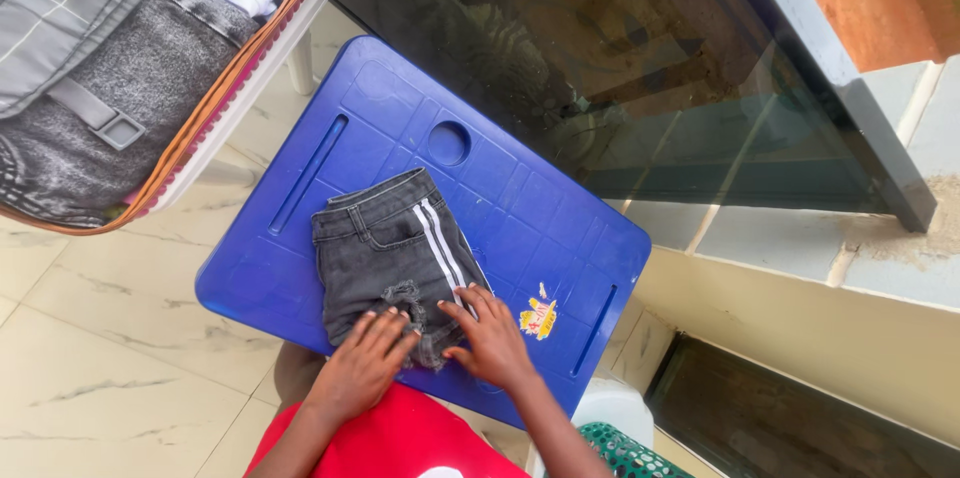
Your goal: The person folds various clothing items, including dark shorts, light denim shorts, and a yellow t-shirt, on a blue plastic surface. The person then places the folded items into an open suitcase.
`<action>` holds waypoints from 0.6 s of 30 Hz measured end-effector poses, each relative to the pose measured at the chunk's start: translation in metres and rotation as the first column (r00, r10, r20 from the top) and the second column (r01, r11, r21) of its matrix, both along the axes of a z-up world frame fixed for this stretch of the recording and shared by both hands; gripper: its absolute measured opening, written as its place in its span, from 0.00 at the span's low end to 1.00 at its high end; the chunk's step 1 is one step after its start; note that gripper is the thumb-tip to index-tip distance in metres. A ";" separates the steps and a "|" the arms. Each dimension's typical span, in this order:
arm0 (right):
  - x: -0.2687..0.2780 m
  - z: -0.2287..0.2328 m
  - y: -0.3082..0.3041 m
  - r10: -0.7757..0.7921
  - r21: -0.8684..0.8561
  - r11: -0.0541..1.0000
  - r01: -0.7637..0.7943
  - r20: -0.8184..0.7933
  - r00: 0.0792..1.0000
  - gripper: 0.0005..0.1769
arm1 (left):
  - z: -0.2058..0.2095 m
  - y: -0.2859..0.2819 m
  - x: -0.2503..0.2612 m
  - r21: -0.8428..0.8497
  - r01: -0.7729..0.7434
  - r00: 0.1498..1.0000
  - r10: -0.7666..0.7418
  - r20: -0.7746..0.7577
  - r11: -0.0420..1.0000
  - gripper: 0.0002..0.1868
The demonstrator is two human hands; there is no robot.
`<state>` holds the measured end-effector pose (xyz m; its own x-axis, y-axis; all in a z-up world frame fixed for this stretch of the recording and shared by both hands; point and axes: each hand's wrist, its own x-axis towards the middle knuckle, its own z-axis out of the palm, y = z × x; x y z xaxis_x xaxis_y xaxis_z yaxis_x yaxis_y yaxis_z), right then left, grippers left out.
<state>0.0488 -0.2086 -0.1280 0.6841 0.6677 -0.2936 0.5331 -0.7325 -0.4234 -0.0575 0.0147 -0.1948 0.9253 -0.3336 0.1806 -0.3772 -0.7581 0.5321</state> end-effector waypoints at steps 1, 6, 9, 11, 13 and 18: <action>-0.001 0.002 -0.009 0.055 -0.033 0.998 -0.054 0.003 0.999 0.41 | -0.005 0.001 -0.011 0.062 -0.061 0.998 0.060 0.021 0.996 0.31; 0.017 -0.024 -0.028 0.258 -0.108 0.963 -0.246 0.121 0.958 0.41 | -0.030 -0.006 -0.005 0.206 -0.101 0.994 0.109 -0.031 0.973 0.34; 0.017 -0.038 -0.039 0.300 -0.135 0.951 -0.280 0.169 0.939 0.38 | -0.031 -0.020 -0.007 0.269 -0.150 0.987 0.159 -0.010 0.951 0.31; 0.019 -0.044 -0.044 0.329 -0.104 0.944 -0.312 0.297 0.896 0.33 | -0.029 -0.019 -0.004 0.266 -0.183 0.983 0.179 0.039 0.946 0.29; 0.026 -0.048 -0.048 0.301 -0.082 0.953 -0.291 0.347 0.888 0.27 | -0.023 -0.017 -0.001 0.203 -0.213 0.977 0.201 0.077 0.956 0.27; 0.050 -0.017 -0.056 0.038 0.067 0.997 -0.043 0.083 0.996 0.15 | 0.004 0.007 0.010 -0.281 -0.458 0.832 0.294 -0.471 0.844 0.24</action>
<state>0.0984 -0.2643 -0.1451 0.6758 0.7120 -0.1905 0.5965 -0.6802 -0.4260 -0.0471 0.0221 -0.1909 0.9789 0.0718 -0.1913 0.2008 -0.5117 0.8354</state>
